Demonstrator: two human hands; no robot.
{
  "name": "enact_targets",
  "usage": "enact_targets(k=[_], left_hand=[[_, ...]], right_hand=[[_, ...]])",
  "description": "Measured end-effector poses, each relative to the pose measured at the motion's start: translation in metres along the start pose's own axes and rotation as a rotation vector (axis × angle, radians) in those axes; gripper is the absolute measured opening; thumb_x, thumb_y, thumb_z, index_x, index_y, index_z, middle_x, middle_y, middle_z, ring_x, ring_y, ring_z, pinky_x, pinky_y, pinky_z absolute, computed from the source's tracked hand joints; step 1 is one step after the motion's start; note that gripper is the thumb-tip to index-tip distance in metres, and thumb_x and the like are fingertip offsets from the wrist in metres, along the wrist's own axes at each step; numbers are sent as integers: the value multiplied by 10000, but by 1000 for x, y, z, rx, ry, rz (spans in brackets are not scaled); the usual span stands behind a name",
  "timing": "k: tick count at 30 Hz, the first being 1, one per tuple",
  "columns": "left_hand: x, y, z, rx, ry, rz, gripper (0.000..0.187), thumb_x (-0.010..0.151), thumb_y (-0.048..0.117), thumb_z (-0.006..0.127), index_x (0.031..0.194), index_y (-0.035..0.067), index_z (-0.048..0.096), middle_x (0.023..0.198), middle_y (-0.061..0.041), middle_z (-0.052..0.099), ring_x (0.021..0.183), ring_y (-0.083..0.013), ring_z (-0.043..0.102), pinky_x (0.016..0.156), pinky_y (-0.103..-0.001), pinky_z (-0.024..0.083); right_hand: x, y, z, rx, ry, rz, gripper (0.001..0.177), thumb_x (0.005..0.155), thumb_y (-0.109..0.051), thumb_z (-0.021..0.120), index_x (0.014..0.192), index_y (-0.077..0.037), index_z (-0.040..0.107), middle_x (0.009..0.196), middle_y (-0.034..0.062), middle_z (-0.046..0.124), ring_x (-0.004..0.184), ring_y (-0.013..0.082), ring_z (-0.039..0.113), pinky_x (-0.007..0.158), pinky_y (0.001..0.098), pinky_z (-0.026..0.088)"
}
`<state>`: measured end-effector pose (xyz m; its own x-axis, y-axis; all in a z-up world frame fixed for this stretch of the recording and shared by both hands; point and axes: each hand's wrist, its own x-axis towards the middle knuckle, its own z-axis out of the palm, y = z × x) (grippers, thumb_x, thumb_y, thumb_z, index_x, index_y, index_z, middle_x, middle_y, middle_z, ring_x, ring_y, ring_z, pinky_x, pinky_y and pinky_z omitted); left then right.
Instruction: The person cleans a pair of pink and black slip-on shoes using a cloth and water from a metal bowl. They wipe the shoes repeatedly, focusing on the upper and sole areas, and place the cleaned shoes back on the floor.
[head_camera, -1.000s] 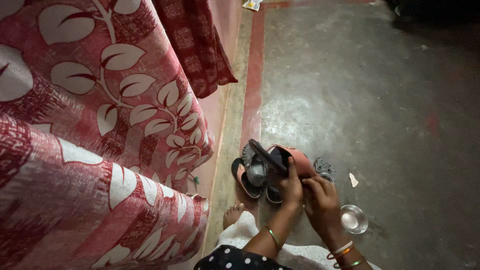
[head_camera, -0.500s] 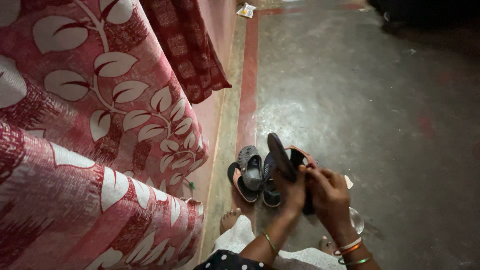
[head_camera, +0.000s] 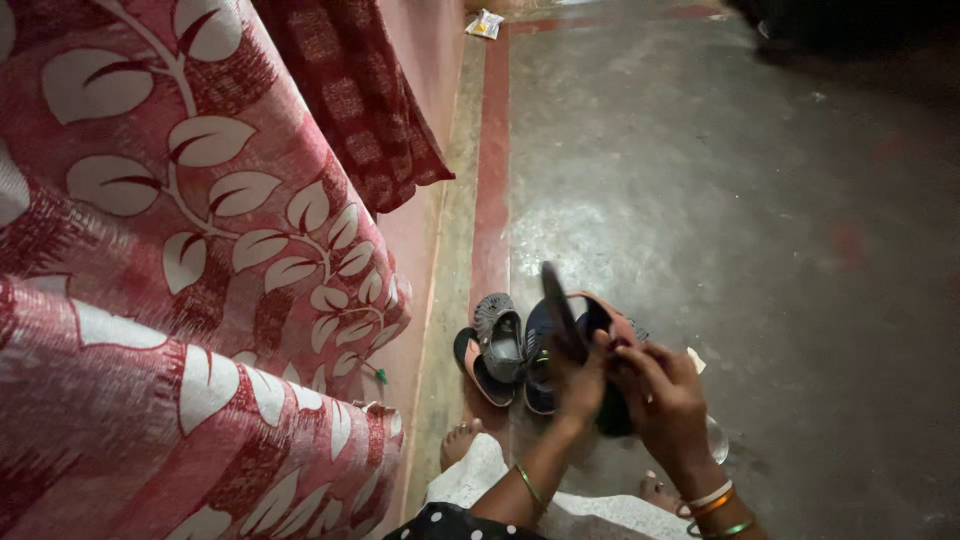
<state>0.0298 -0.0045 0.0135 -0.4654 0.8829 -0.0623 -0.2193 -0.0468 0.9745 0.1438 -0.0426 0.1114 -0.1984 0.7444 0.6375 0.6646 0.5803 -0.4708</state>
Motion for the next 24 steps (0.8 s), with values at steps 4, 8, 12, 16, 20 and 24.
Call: enact_targets(k=[4,8,12,16,20,24], left_hand=[[-7,-5,3,137,-101,83,517,905,427,791,1166,36,576,1007,-45,577,899,-154,560,793,-318,513],[0,4,-1,-95,-180,-49,590,959,572,664,1168,21,623,1040,-75,625,937,-171,595,810,-321,530],[17,22,-19,-141,-94,-413,815,871,727,526,1328,59,623,1212,-78,697,1056,-194,681,889,-335,562],[24,22,-26,-74,-59,-526,987,879,789,482,1380,-52,606,1299,-145,708,1114,-208,692,932,-332,552],[23,9,-21,-124,-196,-437,921,878,785,443,1308,-6,643,1238,-119,717,1061,-189,702,905,-325,569],[15,4,-17,-51,-369,-284,857,934,753,425,1182,-11,725,1095,-103,747,943,-161,700,811,-320,580]], right_hand=[[12,0,-9,46,93,1,273,878,-76,750,1148,-55,722,1192,139,684,1050,298,669,883,380,556],[13,-3,-10,13,-5,-9,291,834,-57,762,1124,-74,754,1155,107,712,1021,287,672,876,394,554],[2,-13,-8,109,-129,-114,318,773,-87,782,1087,-59,732,1133,110,696,1014,301,665,847,395,555],[-6,-20,-11,109,-182,-109,302,780,-102,788,1074,-77,727,1084,82,706,964,276,676,805,387,559],[-5,-17,-19,89,-129,-117,345,773,-63,758,1117,-75,730,1101,97,698,968,281,666,822,388,555],[2,-13,-24,30,-1,-94,298,815,-66,762,1111,-74,738,1099,103,702,963,289,664,831,388,546]])
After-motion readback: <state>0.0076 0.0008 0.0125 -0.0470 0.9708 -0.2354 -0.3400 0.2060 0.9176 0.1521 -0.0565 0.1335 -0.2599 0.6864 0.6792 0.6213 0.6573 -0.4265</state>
